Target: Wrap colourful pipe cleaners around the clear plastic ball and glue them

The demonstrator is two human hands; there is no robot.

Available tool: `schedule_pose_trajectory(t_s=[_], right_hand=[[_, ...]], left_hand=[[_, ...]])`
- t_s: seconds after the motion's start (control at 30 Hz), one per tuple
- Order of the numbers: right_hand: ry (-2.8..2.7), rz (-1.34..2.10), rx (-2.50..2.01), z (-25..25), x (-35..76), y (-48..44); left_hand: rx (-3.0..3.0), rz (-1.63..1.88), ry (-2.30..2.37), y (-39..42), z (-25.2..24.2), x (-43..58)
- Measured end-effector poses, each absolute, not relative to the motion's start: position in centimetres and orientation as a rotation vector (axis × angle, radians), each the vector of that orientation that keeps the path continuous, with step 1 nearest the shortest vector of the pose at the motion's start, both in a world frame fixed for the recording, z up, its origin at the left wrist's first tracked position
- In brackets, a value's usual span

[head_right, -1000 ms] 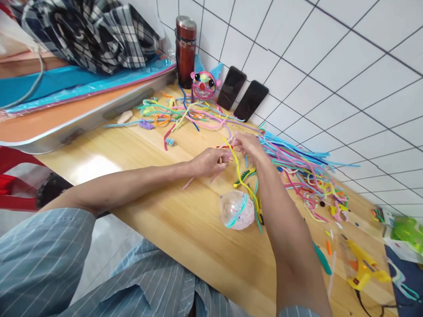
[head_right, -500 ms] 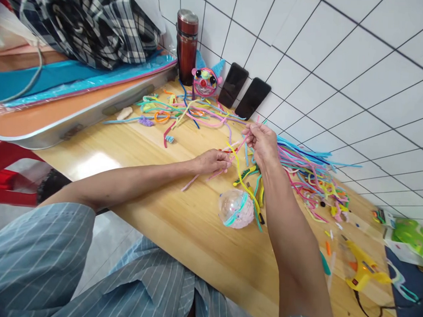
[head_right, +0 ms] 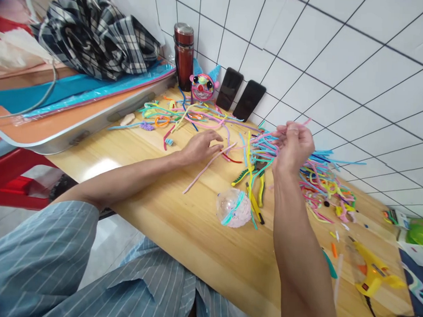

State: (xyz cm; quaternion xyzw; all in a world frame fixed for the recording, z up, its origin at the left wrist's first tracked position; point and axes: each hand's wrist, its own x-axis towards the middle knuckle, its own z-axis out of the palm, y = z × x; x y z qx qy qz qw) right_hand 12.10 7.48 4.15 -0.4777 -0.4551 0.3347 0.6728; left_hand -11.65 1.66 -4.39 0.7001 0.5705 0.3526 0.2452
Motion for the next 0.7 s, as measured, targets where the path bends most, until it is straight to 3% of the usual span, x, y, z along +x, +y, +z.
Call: schedule_pose_trajectory(t_s=[0.43,0.7], right_hand=[[-0.868,0.582,-1.035,3.8,22.2,-1.0],[-0.893,0.555,-1.304,2.6,22.9,-3.6]], left_hand=[[1.950,0.445,2.138,8.9,-3.5,-17.2],[2.007,0.537,2.133,9.2,-3.7,-18.0]])
